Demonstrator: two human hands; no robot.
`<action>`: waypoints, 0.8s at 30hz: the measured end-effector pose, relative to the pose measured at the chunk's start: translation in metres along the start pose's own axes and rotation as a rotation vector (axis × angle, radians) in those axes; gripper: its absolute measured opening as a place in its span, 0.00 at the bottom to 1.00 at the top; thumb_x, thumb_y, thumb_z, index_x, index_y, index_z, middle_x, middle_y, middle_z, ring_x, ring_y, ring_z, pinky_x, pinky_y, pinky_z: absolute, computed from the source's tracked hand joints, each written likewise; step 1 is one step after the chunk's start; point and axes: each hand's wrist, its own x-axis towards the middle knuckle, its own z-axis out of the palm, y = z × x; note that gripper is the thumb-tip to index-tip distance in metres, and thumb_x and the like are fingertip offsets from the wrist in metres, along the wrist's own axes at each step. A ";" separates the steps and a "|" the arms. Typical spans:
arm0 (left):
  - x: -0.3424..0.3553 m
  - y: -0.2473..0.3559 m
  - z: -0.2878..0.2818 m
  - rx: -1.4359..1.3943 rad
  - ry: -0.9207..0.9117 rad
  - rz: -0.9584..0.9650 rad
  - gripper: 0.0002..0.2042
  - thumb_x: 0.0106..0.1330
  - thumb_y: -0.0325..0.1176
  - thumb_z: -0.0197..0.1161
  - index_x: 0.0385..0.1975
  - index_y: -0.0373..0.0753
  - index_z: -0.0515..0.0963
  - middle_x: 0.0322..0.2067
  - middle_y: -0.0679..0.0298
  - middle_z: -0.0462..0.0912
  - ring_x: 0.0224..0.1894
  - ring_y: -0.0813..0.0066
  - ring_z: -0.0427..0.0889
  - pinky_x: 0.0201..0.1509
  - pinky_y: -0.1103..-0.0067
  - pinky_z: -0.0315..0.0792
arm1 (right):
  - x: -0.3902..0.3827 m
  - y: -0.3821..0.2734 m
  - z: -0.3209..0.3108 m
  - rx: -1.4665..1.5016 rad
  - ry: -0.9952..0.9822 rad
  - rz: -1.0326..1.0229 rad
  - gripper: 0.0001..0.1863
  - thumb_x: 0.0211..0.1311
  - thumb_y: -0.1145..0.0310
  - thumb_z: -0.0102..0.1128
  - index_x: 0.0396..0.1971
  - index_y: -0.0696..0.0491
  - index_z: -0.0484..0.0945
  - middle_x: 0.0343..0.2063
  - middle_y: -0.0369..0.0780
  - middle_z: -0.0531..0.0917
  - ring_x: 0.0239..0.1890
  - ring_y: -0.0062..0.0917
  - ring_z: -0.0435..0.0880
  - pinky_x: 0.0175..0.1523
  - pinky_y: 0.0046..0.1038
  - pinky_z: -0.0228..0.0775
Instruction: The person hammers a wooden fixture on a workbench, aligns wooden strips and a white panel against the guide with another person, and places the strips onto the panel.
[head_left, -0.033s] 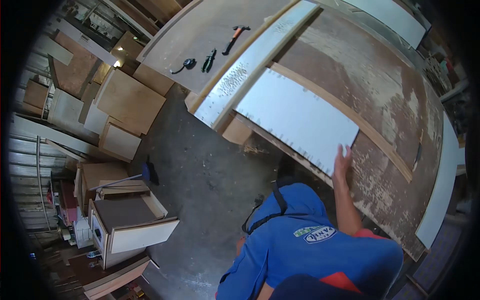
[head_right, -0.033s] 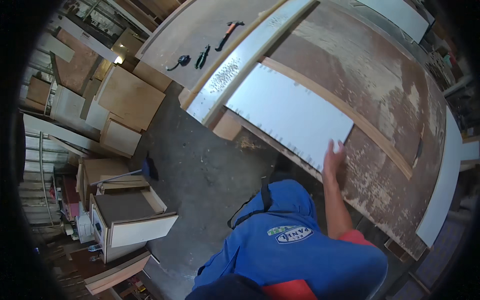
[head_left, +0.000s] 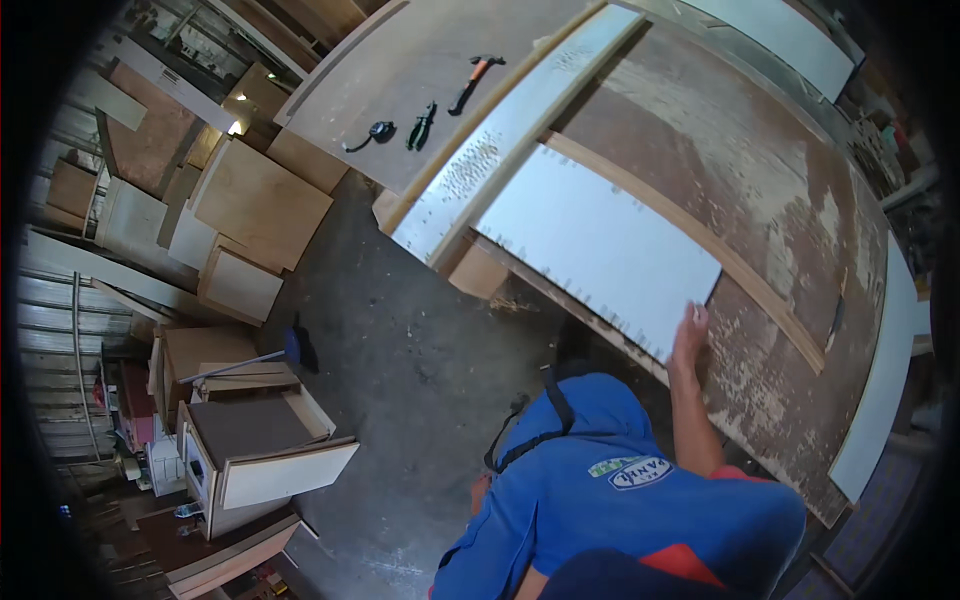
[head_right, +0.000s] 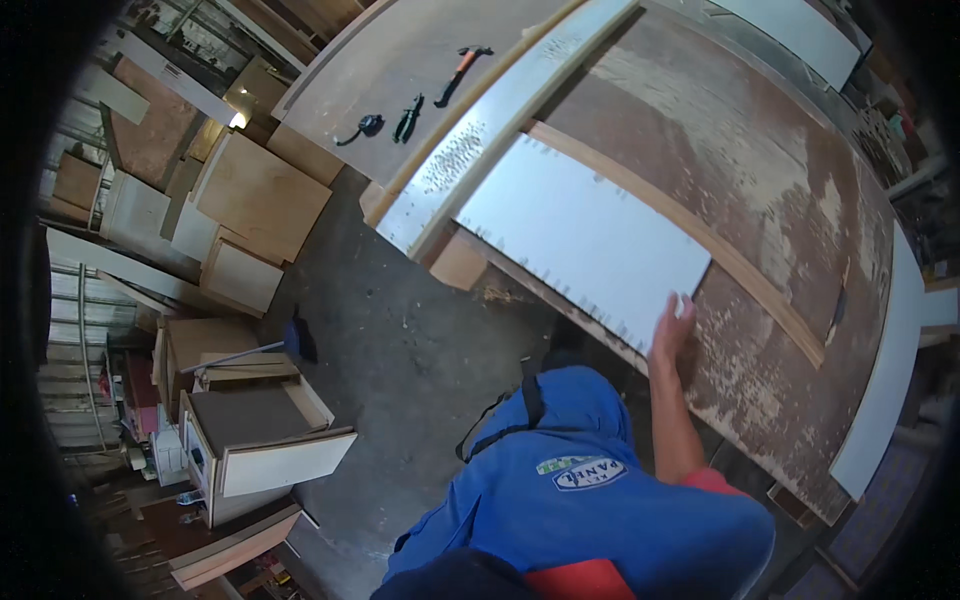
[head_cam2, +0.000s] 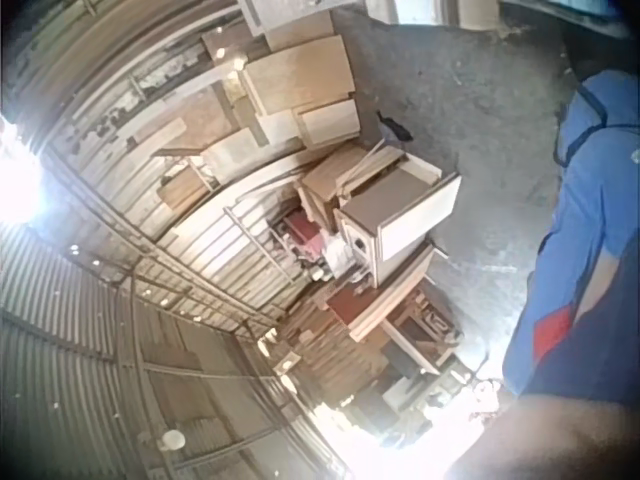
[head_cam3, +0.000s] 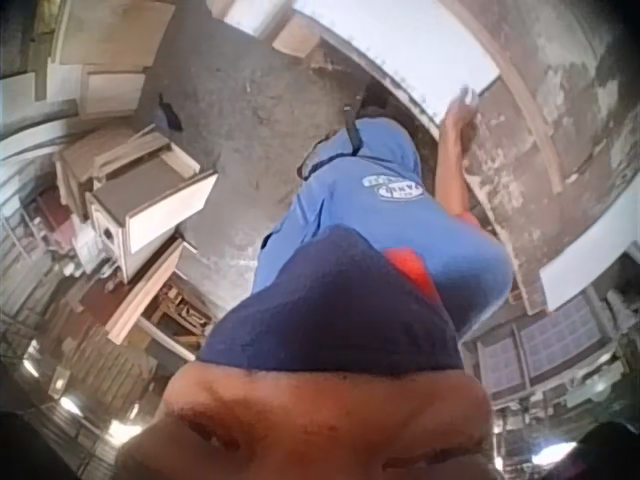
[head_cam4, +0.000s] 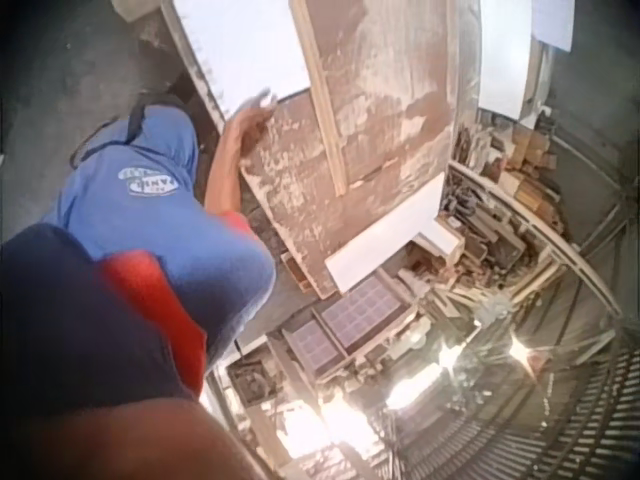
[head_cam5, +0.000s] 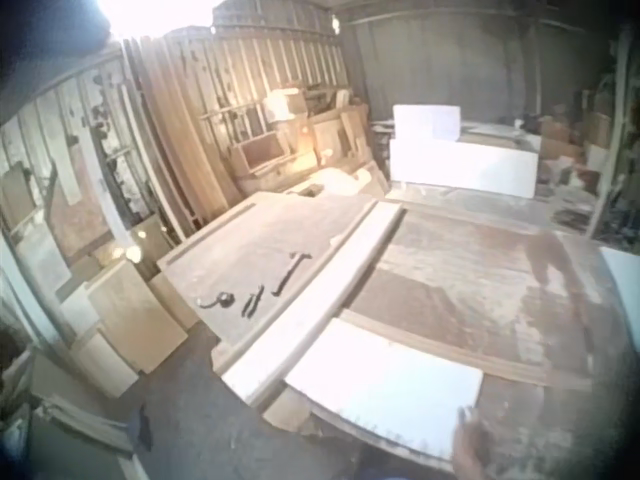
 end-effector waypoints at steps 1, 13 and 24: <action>0.006 0.026 -0.006 -0.029 0.010 0.005 0.13 0.64 0.34 0.61 0.44 0.36 0.83 0.27 0.65 0.85 0.24 0.80 0.76 0.27 0.80 0.68 | 0.004 -0.005 0.003 0.196 0.038 0.129 0.27 0.72 0.55 0.54 0.57 0.64 0.71 0.57 0.52 0.76 0.59 0.38 0.75 0.63 0.36 0.65; 0.145 0.253 -0.099 0.114 0.004 0.128 0.13 0.62 0.35 0.62 0.42 0.34 0.84 0.26 0.65 0.84 0.27 0.79 0.79 0.31 0.80 0.70 | -0.017 -0.143 -0.055 0.479 -0.300 0.332 0.33 0.66 0.56 0.62 0.60 0.66 0.67 0.55 0.46 0.77 0.54 0.36 0.79 0.60 0.38 0.72; 0.311 0.331 -0.281 -0.063 -0.023 0.290 0.11 0.58 0.29 0.63 0.39 0.34 0.84 0.27 0.62 0.85 0.28 0.74 0.83 0.34 0.76 0.77 | -0.214 -0.469 0.023 -0.357 0.235 -0.389 0.37 0.54 0.50 0.71 0.51 0.67 0.74 0.45 0.54 0.79 0.47 0.42 0.77 0.55 0.41 0.69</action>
